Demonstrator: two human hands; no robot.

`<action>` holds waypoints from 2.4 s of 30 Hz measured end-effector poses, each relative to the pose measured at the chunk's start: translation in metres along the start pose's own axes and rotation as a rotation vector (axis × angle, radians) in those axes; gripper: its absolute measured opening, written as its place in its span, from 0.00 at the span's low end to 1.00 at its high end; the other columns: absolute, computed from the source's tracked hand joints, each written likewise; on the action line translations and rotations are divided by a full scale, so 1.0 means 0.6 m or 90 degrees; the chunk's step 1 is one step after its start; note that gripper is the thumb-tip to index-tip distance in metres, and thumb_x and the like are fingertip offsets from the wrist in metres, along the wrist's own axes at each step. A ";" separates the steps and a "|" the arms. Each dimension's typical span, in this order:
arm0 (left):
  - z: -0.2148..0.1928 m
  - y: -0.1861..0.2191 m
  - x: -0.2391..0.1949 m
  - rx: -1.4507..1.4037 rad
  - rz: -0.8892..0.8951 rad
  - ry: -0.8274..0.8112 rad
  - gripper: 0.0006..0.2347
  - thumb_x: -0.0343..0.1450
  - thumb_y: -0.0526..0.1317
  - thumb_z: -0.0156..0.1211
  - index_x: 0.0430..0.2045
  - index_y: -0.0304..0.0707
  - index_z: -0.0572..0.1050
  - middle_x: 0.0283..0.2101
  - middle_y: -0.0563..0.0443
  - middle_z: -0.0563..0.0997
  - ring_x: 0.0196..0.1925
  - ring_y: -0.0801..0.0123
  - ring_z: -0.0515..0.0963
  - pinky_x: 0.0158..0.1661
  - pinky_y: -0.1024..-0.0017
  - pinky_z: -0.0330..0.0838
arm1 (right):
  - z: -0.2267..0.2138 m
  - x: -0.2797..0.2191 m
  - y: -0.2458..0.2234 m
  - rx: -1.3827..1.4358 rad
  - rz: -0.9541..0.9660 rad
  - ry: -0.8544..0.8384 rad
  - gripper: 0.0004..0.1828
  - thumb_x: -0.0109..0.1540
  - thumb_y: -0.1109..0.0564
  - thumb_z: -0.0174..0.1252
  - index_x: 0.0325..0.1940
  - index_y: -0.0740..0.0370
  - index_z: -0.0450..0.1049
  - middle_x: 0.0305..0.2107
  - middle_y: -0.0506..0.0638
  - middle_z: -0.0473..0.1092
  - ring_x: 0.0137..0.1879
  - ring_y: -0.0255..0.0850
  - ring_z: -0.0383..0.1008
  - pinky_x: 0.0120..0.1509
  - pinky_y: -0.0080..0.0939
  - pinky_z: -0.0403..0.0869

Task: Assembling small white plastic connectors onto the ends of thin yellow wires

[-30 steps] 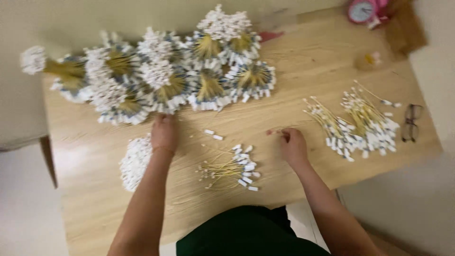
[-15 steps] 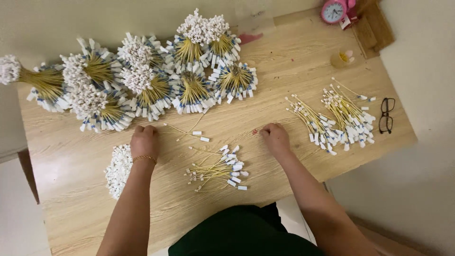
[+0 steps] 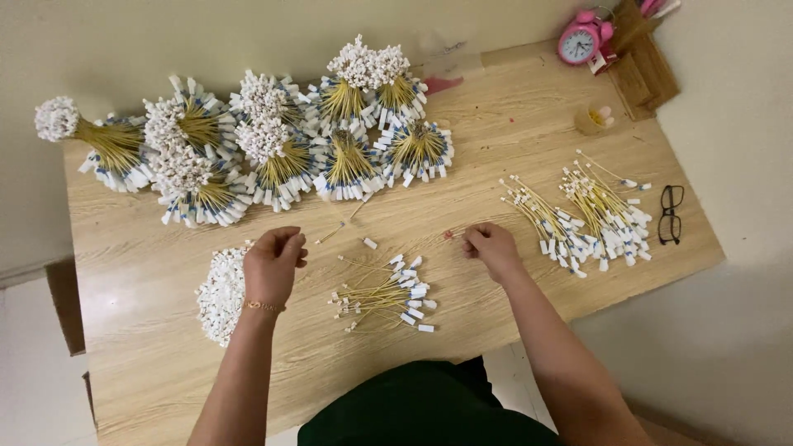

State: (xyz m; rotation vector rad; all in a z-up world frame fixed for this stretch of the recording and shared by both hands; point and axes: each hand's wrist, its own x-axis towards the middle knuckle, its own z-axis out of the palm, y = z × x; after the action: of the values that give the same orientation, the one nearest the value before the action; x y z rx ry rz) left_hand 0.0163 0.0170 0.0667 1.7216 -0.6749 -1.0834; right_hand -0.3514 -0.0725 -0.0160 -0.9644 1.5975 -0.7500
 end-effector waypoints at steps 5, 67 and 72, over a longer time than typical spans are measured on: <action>0.005 0.003 -0.042 -0.068 0.090 0.038 0.06 0.71 0.34 0.60 0.36 0.29 0.77 0.28 0.44 0.78 0.27 0.71 0.77 0.26 0.77 0.78 | 0.018 -0.008 -0.005 0.154 0.013 -0.064 0.11 0.61 0.58 0.56 0.44 0.67 0.69 0.27 0.49 0.68 0.26 0.34 0.72 0.28 0.31 0.77; 0.066 0.071 -0.156 -0.287 0.175 -0.214 0.15 0.65 0.28 0.64 0.45 0.31 0.74 0.28 0.47 0.80 0.29 0.74 0.79 0.34 0.76 0.80 | 0.149 -0.289 -0.275 -0.120 -0.646 -0.220 0.03 0.55 0.61 0.66 0.32 0.58 0.79 0.26 0.51 0.72 0.34 0.47 0.73 0.42 0.44 0.71; 0.066 0.067 -0.151 -0.281 0.178 -0.216 0.15 0.65 0.27 0.63 0.46 0.31 0.74 0.27 0.47 0.79 0.29 0.73 0.79 0.33 0.76 0.79 | 0.153 -0.280 -0.264 -0.106 -0.634 -0.238 0.01 0.56 0.63 0.64 0.31 0.60 0.79 0.27 0.52 0.73 0.33 0.44 0.74 0.41 0.40 0.72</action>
State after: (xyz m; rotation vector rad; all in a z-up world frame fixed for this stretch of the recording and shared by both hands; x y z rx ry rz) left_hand -0.0584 0.0582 0.1306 1.0464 -0.7891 -1.2264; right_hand -0.2132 0.0017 0.1765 -1.9356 0.7932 -1.0102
